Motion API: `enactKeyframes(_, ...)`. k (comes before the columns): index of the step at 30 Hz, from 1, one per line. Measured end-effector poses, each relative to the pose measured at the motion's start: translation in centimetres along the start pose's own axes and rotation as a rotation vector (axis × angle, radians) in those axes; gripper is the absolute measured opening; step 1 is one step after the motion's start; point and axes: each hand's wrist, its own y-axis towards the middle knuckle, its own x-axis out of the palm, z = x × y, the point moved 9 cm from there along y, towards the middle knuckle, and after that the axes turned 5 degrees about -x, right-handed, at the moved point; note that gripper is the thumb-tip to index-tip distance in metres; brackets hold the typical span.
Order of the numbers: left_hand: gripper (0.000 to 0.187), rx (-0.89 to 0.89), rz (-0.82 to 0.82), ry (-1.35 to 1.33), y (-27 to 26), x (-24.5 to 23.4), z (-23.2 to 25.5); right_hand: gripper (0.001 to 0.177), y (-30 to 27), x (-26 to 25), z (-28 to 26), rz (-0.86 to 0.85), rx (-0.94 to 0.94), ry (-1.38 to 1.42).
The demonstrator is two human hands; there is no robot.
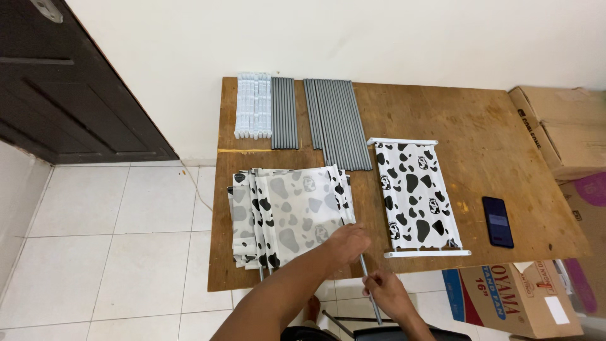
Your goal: The person assembles a small folding chair by inserting metal rods into the sleeves of a patterned fabric frame. They align the fabric, insert the rods one by one, and then fold the structure to lock it into its final shape.
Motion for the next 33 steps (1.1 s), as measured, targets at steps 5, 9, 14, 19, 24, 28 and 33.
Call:
enactKeyframes(5, 0.007, -0.002, -0.055, 0.093, 0.0, 0.7, 0.7, 0.027, 3.2, 0.3, -1.7, 0.056, -0.037, -0.011)
enactKeyframes(9, 0.005, -0.042, 0.015, -0.013, 0.1, -0.7, 0.0, 0.022, 1.3, -0.5, -1.5, 0.042, -0.038, -0.022)
enactKeyframes(14, 0.014, -0.053, -0.149, 0.113, 0.3, 0.9, 0.3, 0.025, -0.1, -0.5, -1.2, -0.055, -0.019, -0.161)
enactKeyframes(19, 0.008, -0.043, -0.015, 0.099, 0.6, 0.5, 0.8, 0.024, 2.1, -0.3, -4.0, 0.028, -0.095, -0.110)
enactKeyframes(24, 0.007, -0.058, -0.093, 0.170, 1.1, 1.8, 0.1, 0.024, 0.0, -0.9, -3.0, 0.056, 0.003, -0.086)
enactKeyframes(28, 0.009, -0.036, -0.046, 0.194, 1.1, 2.8, 0.6, 0.024, -0.2, -0.9, -2.1, 0.010, -0.004, -0.084)
enactKeyframes(33, 0.006, -0.048, 0.134, 0.009, 0.5, 0.5, 1.1, 0.021, 2.0, -0.2, -3.0, 0.012, -0.104, -0.012)
